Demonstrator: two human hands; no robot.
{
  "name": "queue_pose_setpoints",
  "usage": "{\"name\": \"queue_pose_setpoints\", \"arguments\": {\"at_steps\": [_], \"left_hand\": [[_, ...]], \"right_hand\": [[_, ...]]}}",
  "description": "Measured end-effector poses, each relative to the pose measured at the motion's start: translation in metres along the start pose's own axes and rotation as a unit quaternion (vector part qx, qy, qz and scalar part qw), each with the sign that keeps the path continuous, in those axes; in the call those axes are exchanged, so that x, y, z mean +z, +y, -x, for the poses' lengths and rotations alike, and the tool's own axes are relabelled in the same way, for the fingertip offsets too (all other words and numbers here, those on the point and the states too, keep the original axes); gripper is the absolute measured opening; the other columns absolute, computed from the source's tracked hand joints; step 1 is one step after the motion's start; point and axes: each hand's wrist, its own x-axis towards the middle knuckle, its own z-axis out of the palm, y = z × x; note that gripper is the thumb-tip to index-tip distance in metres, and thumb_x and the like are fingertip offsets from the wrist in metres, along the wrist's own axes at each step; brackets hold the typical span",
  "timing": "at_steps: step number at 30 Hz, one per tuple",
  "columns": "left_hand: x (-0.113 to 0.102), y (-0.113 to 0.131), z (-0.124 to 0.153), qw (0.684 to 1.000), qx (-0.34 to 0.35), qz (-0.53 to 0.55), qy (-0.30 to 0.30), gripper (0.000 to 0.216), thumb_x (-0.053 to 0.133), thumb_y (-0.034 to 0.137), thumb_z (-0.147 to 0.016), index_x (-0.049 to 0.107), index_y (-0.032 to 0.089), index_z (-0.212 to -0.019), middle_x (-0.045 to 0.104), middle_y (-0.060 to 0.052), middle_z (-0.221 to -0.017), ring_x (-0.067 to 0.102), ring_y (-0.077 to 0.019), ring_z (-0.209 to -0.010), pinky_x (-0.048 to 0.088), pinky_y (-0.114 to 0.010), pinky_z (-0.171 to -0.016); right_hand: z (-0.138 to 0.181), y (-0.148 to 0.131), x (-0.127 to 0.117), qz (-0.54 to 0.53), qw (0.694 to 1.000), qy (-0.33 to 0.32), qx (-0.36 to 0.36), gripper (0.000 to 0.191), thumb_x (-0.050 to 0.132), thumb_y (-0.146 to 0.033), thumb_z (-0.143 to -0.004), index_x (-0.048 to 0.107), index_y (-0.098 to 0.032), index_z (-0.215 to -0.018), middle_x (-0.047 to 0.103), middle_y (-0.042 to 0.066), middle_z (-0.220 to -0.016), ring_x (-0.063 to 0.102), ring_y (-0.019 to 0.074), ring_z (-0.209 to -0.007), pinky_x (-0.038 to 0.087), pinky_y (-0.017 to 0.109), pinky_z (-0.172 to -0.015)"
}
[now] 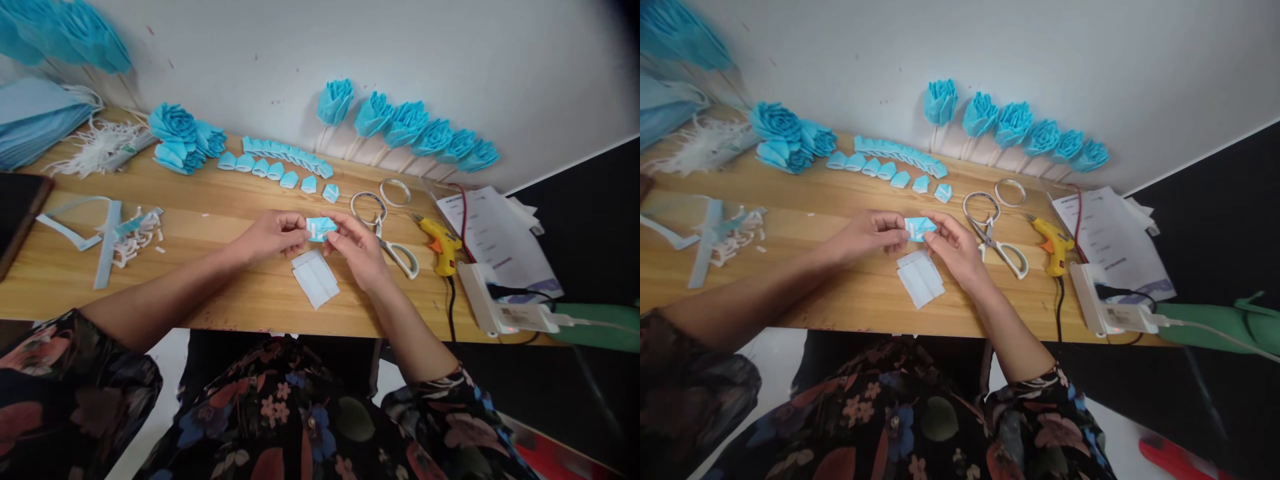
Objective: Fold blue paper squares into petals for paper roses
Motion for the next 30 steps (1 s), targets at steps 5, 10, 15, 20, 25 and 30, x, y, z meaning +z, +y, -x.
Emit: {"name": "queue_pose_setpoints", "arguments": {"at_steps": [5,10,15,20,25,30], "left_hand": [[0.001,0.000,0.000,1.000,-0.005,0.000,-0.009,0.019,0.070,0.027,-0.080,0.058,0.015,-0.069,0.059,0.002,-0.059,0.054,-0.0076,-0.054,0.047,-0.019,-0.054],[0.001,-0.002,-0.001,1.000,0.008,-0.004,-0.022,0.020,0.069,0.026,-0.080,0.057,0.015,-0.068,0.059,0.002,-0.059,0.054,-0.0073,-0.054,0.045,-0.019,-0.054],[-0.004,-0.001,-0.001,0.999,-0.011,-0.013,-0.033,0.019,0.069,0.024,-0.079,0.057,0.016,-0.068,0.060,0.002,-0.059,0.054,-0.0076,-0.053,0.045,-0.019,-0.054],[-0.005,0.001,0.000,0.998,-0.025,-0.035,-0.043,0.015,0.067,0.022,-0.080,0.057,0.016,-0.070,0.059,0.002,-0.059,0.054,-0.0077,-0.053,0.045,-0.019,-0.053],[-0.003,0.002,0.001,0.996,-0.012,-0.053,-0.069,0.016,0.066,0.024,-0.080,0.058,0.015,-0.070,0.057,0.002,-0.061,0.052,-0.0070,-0.054,0.044,-0.018,-0.053],[-0.003,0.005,0.002,0.996,-0.011,-0.058,-0.070,0.021,0.063,0.033,-0.085,0.061,0.015,-0.076,0.061,0.000,-0.066,0.057,-0.0093,-0.060,0.047,-0.020,-0.056]], "right_hand": [[0.000,-0.001,0.002,0.014,1.000,-0.021,0.016,0.043,0.075,-0.040,-0.078,0.065,-0.025,-0.117,0.063,-0.001,-0.085,0.055,0.0134,-0.069,0.050,0.031,-0.067],[0.000,0.000,0.003,0.023,0.999,-0.021,0.013,0.045,0.075,-0.036,-0.078,0.064,-0.023,-0.120,0.064,-0.001,-0.085,0.054,0.0125,-0.068,0.048,0.029,-0.065],[-0.001,0.004,-0.004,0.009,0.999,-0.033,0.009,0.043,0.073,-0.039,-0.082,0.066,-0.025,-0.122,0.065,-0.001,-0.084,0.059,0.0134,-0.070,0.052,0.031,-0.070],[-0.003,0.008,-0.011,-0.018,1.000,-0.003,-0.001,0.037,0.069,-0.041,-0.087,0.068,-0.025,-0.120,0.065,-0.001,-0.083,0.061,0.0132,-0.073,0.054,0.030,-0.072],[-0.002,0.004,-0.005,-0.016,1.000,-0.006,0.004,0.031,0.072,-0.036,-0.083,0.071,-0.023,-0.111,0.063,-0.002,-0.081,0.059,0.0121,-0.071,0.051,0.028,-0.068],[-0.002,0.004,-0.002,-0.021,1.000,0.005,0.002,0.029,0.072,-0.032,-0.081,0.072,-0.024,-0.109,0.063,-0.002,-0.080,0.058,0.0118,-0.070,0.050,0.027,-0.067]]}}
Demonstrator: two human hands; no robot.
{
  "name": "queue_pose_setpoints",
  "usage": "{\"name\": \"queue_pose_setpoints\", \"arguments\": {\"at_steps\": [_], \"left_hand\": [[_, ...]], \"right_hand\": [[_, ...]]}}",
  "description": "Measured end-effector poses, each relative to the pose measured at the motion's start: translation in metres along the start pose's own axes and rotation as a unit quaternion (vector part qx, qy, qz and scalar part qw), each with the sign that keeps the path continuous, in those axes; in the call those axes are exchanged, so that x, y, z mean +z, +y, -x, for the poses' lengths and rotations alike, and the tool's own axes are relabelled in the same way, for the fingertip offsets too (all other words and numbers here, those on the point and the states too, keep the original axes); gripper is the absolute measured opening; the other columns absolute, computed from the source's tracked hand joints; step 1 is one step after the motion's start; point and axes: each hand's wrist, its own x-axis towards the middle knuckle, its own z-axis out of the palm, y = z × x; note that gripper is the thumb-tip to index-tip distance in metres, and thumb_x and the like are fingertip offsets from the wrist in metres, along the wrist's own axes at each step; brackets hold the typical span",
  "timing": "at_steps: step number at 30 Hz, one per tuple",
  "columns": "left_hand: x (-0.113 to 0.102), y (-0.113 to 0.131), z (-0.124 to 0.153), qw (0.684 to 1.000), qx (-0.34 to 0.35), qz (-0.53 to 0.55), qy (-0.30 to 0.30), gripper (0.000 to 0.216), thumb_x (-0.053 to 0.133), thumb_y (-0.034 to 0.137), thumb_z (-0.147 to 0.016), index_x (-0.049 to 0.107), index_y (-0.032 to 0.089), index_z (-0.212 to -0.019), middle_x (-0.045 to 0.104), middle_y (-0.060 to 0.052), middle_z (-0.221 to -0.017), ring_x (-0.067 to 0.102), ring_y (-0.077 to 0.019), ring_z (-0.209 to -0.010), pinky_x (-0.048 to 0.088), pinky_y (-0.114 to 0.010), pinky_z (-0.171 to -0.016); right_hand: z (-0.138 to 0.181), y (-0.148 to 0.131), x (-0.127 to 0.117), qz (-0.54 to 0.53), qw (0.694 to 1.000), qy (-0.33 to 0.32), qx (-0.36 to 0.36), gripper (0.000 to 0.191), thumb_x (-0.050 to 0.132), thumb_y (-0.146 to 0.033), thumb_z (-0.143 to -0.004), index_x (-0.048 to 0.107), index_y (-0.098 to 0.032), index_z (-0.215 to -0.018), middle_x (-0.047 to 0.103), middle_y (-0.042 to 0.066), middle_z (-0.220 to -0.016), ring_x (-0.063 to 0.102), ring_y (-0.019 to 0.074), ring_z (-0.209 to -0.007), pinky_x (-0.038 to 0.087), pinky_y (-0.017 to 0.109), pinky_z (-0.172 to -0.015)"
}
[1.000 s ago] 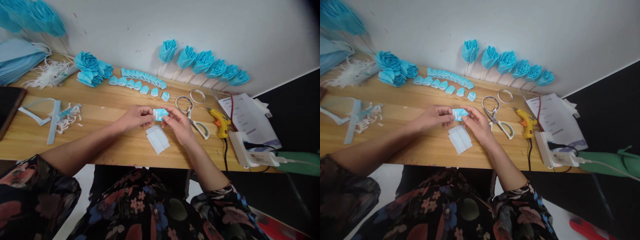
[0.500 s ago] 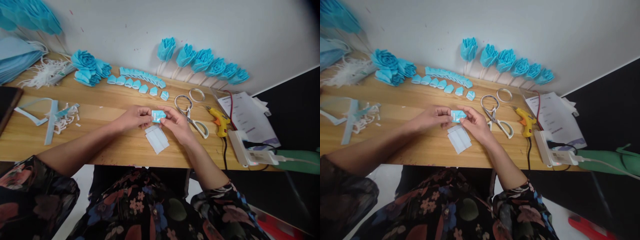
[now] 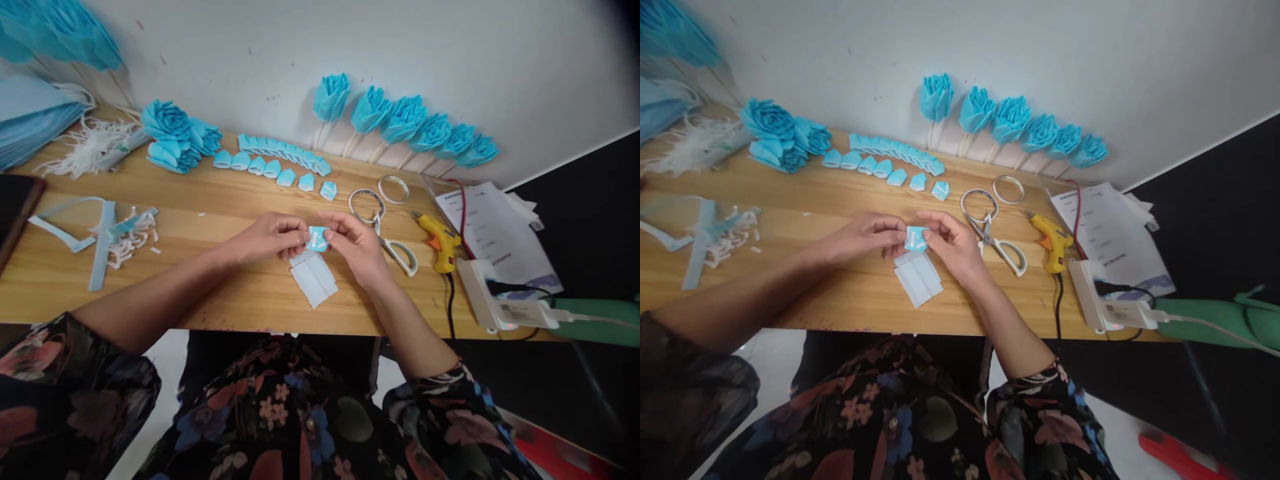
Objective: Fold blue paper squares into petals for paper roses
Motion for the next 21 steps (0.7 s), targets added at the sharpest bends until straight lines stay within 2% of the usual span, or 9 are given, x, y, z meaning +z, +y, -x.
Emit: {"name": "queue_pose_setpoints", "arguments": {"at_steps": [6,17,21], "left_hand": [[0.0015,-0.0051,-0.0026,0.999,-0.009,0.018,0.038,0.015,0.062,0.027,-0.085,0.060,0.014,-0.077,0.060,0.001,-0.062,0.054,-0.0080,-0.055,0.045,-0.020,-0.054],[0.0032,-0.0044,-0.0010,1.000,0.021,-0.006,0.020,0.014,0.060,0.023,-0.084,0.060,0.015,-0.074,0.056,0.003,-0.060,0.051,-0.0074,-0.055,0.042,-0.019,-0.054],[0.0003,-0.0007,-0.0003,0.999,0.010,-0.020,0.040,0.013,0.059,0.022,-0.085,0.060,0.015,-0.074,0.056,0.003,-0.060,0.050,-0.0070,-0.054,0.042,-0.018,-0.053]], "right_hand": [[0.0007,-0.0007,0.0011,0.012,1.000,0.000,0.002,0.028,0.070,-0.033,-0.083,0.072,-0.024,-0.109,0.063,-0.002,-0.080,0.058,0.0117,-0.069,0.051,0.028,-0.066],[0.0005,0.0015,0.0009,0.078,0.997,0.014,-0.008,0.034,0.070,-0.039,-0.084,0.072,-0.023,-0.113,0.066,0.000,-0.082,0.059,0.0134,-0.073,0.050,0.028,-0.068],[-0.0012,0.0031,-0.0036,0.048,0.999,0.017,0.005,0.035,0.068,-0.043,-0.086,0.073,-0.025,-0.116,0.068,0.000,-0.086,0.061,0.0140,-0.075,0.053,0.029,-0.069]]}}
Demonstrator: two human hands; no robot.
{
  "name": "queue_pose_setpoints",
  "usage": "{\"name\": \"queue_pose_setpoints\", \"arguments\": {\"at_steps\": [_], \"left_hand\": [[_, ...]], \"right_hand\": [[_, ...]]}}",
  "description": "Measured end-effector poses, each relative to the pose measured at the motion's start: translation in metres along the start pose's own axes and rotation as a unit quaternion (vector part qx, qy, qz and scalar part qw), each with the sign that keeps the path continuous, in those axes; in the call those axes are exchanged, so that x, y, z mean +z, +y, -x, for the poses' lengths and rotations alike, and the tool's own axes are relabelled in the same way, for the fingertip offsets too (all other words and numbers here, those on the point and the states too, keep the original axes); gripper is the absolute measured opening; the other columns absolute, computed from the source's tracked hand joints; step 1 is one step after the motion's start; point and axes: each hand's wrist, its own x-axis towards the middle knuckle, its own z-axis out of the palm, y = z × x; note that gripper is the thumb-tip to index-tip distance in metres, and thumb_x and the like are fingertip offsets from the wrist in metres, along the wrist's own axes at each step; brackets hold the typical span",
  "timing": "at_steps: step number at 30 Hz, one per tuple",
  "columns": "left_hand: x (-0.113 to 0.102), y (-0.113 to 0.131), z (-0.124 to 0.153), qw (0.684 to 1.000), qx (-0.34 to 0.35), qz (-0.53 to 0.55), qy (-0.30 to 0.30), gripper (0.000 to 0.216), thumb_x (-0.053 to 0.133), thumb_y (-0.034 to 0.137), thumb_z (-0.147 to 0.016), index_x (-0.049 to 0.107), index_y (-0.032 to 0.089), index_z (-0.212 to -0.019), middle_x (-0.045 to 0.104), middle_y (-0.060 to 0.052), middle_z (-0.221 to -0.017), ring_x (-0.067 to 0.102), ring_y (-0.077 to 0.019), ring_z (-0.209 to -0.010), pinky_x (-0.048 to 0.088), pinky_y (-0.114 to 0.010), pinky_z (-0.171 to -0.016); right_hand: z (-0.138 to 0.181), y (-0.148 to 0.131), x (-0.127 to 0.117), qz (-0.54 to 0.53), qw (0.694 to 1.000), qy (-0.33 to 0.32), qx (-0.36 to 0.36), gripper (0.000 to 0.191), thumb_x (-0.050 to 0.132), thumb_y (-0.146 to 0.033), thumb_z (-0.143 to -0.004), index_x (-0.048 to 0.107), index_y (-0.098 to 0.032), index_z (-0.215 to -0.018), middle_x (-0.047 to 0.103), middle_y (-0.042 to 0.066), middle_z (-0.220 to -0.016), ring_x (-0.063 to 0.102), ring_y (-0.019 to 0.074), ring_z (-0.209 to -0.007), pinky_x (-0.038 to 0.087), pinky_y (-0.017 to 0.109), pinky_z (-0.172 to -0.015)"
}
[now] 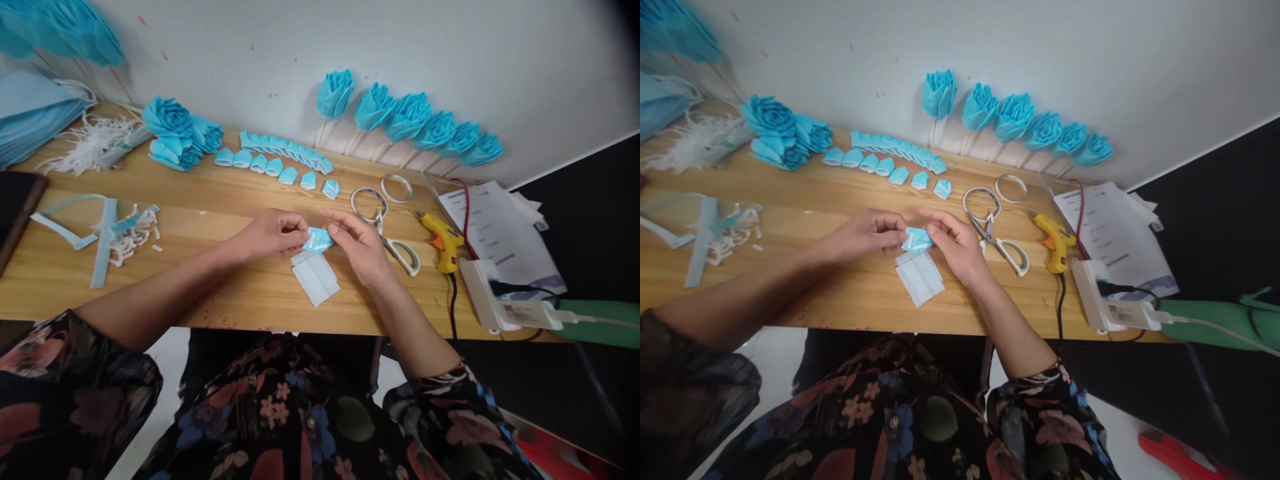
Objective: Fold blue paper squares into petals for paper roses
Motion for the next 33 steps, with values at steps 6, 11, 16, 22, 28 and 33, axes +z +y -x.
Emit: {"name": "queue_pose_setpoints", "arguments": {"at_steps": [6,11,16,22,28,33], "left_hand": [[-0.007,0.002,-0.001,0.999,0.000,-0.015,0.036,0.016,0.060,0.024,-0.085,0.057,0.016,-0.072,0.058,0.002,-0.061,0.052,-0.0075,-0.055,0.042,-0.018,-0.053],[-0.009,-0.004,-0.002,0.998,0.010,-0.017,0.056,0.014,0.063,0.027,-0.083,0.060,0.016,-0.075,0.057,0.002,-0.061,0.051,-0.0073,-0.054,0.041,-0.018,-0.052],[-0.011,-0.002,-0.001,0.998,0.033,-0.008,0.053,0.029,0.058,0.040,-0.089,0.061,0.015,-0.075,0.062,-0.002,-0.068,0.056,-0.0093,-0.059,0.048,-0.021,-0.057],[-0.005,-0.005,-0.003,0.999,0.030,0.017,0.025,0.025,0.070,0.038,-0.080,0.064,0.015,-0.088,0.064,-0.001,-0.072,0.056,-0.0096,-0.062,0.048,-0.020,-0.055],[-0.003,-0.009,-0.005,0.997,0.019,0.057,0.049,0.018,0.069,0.031,-0.077,0.062,0.015,-0.082,0.060,0.001,-0.065,0.054,-0.0091,-0.057,0.046,-0.021,-0.053],[-0.002,-0.002,-0.002,0.997,0.019,0.047,0.057,0.012,0.068,0.025,-0.077,0.060,0.015,-0.078,0.055,0.003,-0.062,0.051,-0.0083,-0.056,0.043,-0.020,-0.053]], "right_hand": [[-0.002,0.003,-0.007,-0.055,0.997,-0.030,0.053,0.037,0.071,-0.052,-0.085,0.076,-0.022,-0.106,0.072,0.003,-0.082,0.063,0.0139,-0.070,0.054,0.028,-0.064],[-0.001,0.004,-0.006,-0.035,0.996,-0.061,0.045,0.025,0.074,-0.045,-0.083,0.073,-0.020,-0.084,0.073,0.002,-0.078,0.057,0.0093,-0.059,0.047,0.024,-0.056],[-0.003,0.001,-0.004,-0.032,0.998,-0.042,0.038,0.025,0.074,-0.044,-0.082,0.071,-0.019,-0.079,0.071,0.001,-0.074,0.054,0.0087,-0.056,0.045,0.023,-0.054],[-0.007,-0.018,-0.001,-0.014,0.998,-0.057,0.024,0.024,0.073,-0.042,-0.082,0.068,-0.019,-0.079,0.069,0.001,-0.073,0.055,0.0093,-0.059,0.046,0.025,-0.055],[-0.009,-0.030,0.003,0.042,0.994,-0.103,0.019,0.023,0.068,-0.041,-0.084,0.064,-0.019,-0.080,0.064,-0.001,-0.073,0.055,0.0105,-0.062,0.044,0.027,-0.060],[-0.018,-0.027,0.008,0.128,0.988,-0.088,0.006,0.023,0.066,-0.033,-0.080,0.052,-0.021,-0.067,0.053,-0.005,-0.060,0.047,0.0108,-0.057,0.034,0.026,-0.054]]}}
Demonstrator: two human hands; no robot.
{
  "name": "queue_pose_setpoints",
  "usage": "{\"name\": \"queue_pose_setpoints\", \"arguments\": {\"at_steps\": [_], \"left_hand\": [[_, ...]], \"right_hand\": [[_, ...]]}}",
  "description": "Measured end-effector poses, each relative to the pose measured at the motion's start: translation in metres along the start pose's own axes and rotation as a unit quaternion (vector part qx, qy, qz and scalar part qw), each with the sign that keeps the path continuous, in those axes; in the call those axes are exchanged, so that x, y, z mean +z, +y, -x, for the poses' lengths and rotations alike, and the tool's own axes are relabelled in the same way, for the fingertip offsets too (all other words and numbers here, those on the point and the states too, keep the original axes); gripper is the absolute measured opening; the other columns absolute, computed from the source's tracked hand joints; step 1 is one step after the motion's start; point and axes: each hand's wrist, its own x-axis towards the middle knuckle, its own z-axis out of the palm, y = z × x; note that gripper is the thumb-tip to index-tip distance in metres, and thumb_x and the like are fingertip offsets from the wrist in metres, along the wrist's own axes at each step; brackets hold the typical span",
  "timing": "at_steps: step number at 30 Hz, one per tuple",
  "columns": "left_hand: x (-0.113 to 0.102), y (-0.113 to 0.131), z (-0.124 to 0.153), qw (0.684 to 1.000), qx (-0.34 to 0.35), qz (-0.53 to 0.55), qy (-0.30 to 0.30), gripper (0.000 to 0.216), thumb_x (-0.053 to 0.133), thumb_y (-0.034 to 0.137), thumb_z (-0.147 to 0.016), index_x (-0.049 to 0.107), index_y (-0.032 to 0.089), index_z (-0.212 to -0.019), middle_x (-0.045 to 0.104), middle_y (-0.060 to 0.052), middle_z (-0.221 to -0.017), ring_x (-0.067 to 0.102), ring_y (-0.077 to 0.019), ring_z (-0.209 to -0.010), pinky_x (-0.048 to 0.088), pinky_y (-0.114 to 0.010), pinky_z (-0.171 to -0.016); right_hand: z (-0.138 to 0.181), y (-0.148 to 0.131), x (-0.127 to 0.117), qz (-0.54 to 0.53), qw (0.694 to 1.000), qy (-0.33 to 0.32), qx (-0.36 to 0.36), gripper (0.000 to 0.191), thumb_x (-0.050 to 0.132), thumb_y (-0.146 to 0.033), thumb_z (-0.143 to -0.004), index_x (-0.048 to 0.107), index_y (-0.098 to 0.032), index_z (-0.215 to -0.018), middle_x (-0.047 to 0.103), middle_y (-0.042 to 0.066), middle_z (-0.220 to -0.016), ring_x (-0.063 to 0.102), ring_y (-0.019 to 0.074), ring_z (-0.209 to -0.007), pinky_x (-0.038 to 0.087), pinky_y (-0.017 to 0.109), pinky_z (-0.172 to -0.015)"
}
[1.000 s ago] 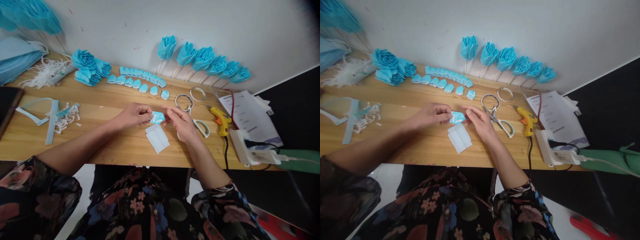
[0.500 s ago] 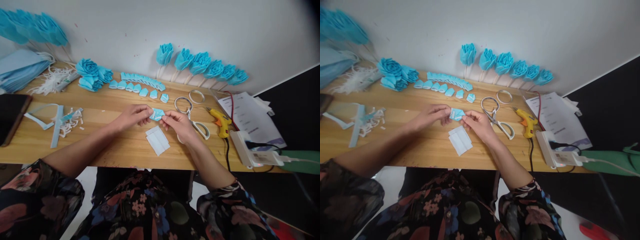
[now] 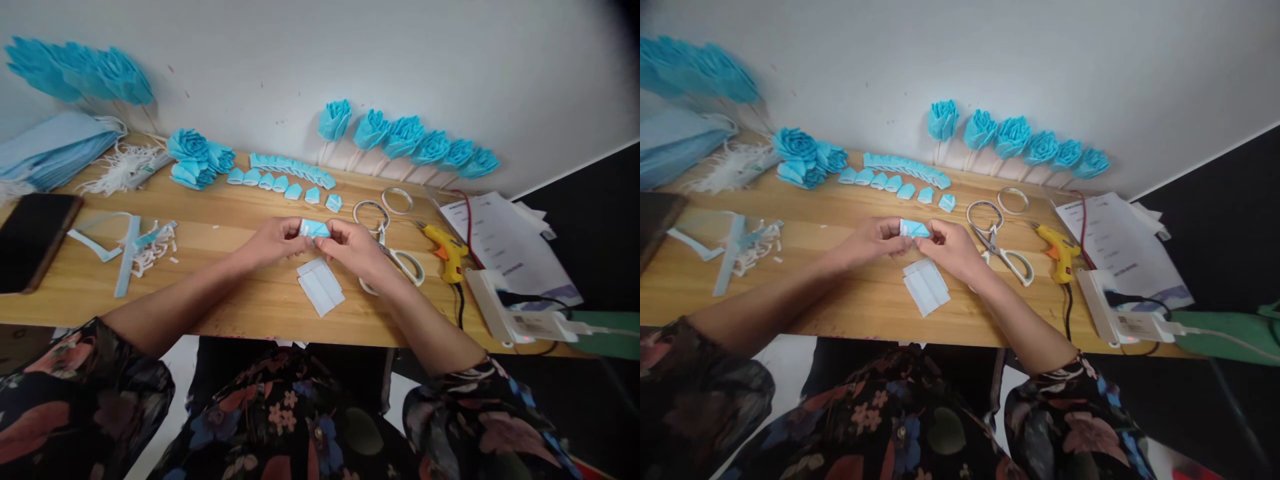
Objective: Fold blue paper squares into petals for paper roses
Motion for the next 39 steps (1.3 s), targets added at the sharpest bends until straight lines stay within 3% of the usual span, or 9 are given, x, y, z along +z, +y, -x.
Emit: {"name": "queue_pose_setpoints", "arguments": {"at_steps": [5,9,14,18,24,28,31,34,39], "left_hand": [[0.000,0.003,0.000,1.000,-0.018,-0.004,0.012,0.012,0.064,0.022,-0.078,0.057,0.015,-0.073,0.056,0.003,-0.061,0.049,-0.0071,-0.055,0.042,-0.019,-0.052],[-0.003,0.001,-0.002,0.999,-0.031,-0.007,0.014,0.013,0.064,0.022,-0.079,0.056,0.016,-0.070,0.056,0.003,-0.060,0.050,-0.0072,-0.055,0.042,-0.019,-0.053],[-0.009,0.001,-0.003,0.999,-0.039,-0.019,0.003,0.013,0.064,0.025,-0.078,0.056,0.016,-0.072,0.057,0.001,-0.063,0.052,-0.0084,-0.058,0.044,-0.020,-0.055],[-0.011,0.002,-0.001,0.999,-0.037,-0.029,-0.002,0.012,0.064,0.026,-0.078,0.057,0.016,-0.074,0.055,0.002,-0.062,0.051,-0.0082,-0.057,0.043,-0.020,-0.054],[-0.008,0.002,-0.001,0.999,-0.025,-0.038,-0.012,0.014,0.064,0.026,-0.079,0.057,0.016,-0.074,0.051,0.004,-0.059,0.046,-0.0069,-0.053,0.037,-0.019,-0.051],[-0.005,0.001,0.000,0.995,0.034,-0.032,0.093,0.015,0.064,0.030,-0.083,0.057,0.017,-0.086,0.056,0.003,-0.065,0.049,-0.0087,-0.056,0.040,-0.021,-0.052],[0.002,0.005,0.006,0.975,0.096,-0.072,0.185,0.018,0.063,0.034,-0.086,0.056,0.018,-0.080,0.056,0.002,-0.068,0.047,-0.0090,-0.059,0.038,-0.022,-0.055],[0.010,0.008,0.012,0.970,0.109,-0.140,0.163,0.019,0.063,0.034,-0.086,0.059,0.018,-0.075,0.055,0.002,-0.066,0.045,-0.0097,-0.060,0.036,-0.023,-0.055],[0.013,-0.001,0.011,0.965,0.099,-0.188,0.154,0.011,0.061,0.028,-0.086,0.066,0.018,-0.086,0.050,0.004,-0.061,0.041,-0.0092,-0.056,0.032,-0.023,-0.054]], "right_hand": [[-0.006,0.003,0.001,0.004,1.000,0.009,-0.016,0.025,0.063,-0.031,-0.079,0.048,-0.021,-0.062,0.048,-0.006,-0.057,0.041,0.0092,-0.055,0.029,0.026,-0.053],[-0.005,0.006,0.002,-0.048,0.999,0.008,-0.001,0.022,0.063,-0.030,-0.079,0.052,-0.020,-0.063,0.055,-0.004,-0.061,0.047,0.0098,-0.058,0.037,0.025,-0.055],[-0.002,0.011,-0.006,-0.106,0.993,-0.043,0.020,0.022,0.067,-0.040,-0.085,0.068,-0.019,-0.080,0.070,0.002,-0.079,0.058,0.0106,-0.064,0.048,0.027,-0.062],[-0.001,0.016,-0.011,-0.117,0.992,-0.034,0.022,0.024,0.070,-0.043,-0.086,0.070,-0.019,-0.090,0.072,0.002,-0.081,0.059,0.0100,-0.065,0.050,0.026,-0.064],[0.000,0.017,-0.006,-0.117,0.992,-0.039,0.015,0.020,0.070,-0.038,-0.084,0.066,-0.018,-0.079,0.070,0.001,-0.074,0.056,0.0085,-0.059,0.046,0.025,-0.059],[0.000,0.014,-0.001,-0.122,0.992,0.033,-0.002,0.020,0.069,-0.038,-0.084,0.064,-0.019,-0.076,0.068,0.000,-0.073,0.054,0.0092,-0.059,0.045,0.025,-0.059],[0.000,0.013,0.003,-0.112,0.989,0.097,-0.004,0.020,0.069,-0.039,-0.082,0.064,-0.021,-0.075,0.065,-0.001,-0.069,0.053,0.0103,-0.058,0.044,0.026,-0.057],[0.000,0.014,0.006,-0.086,0.989,0.118,-0.013,0.019,0.068,-0.038,-0.082,0.065,-0.021,-0.076,0.063,-0.002,-0.066,0.051,0.0108,-0.058,0.041,0.026,-0.056],[0.001,0.015,0.010,-0.088,0.991,0.102,-0.017,0.017,0.068,-0.038,-0.081,0.067,-0.021,-0.078,0.065,-0.001,-0.070,0.054,0.0118,-0.058,0.044,0.027,-0.057]]}}
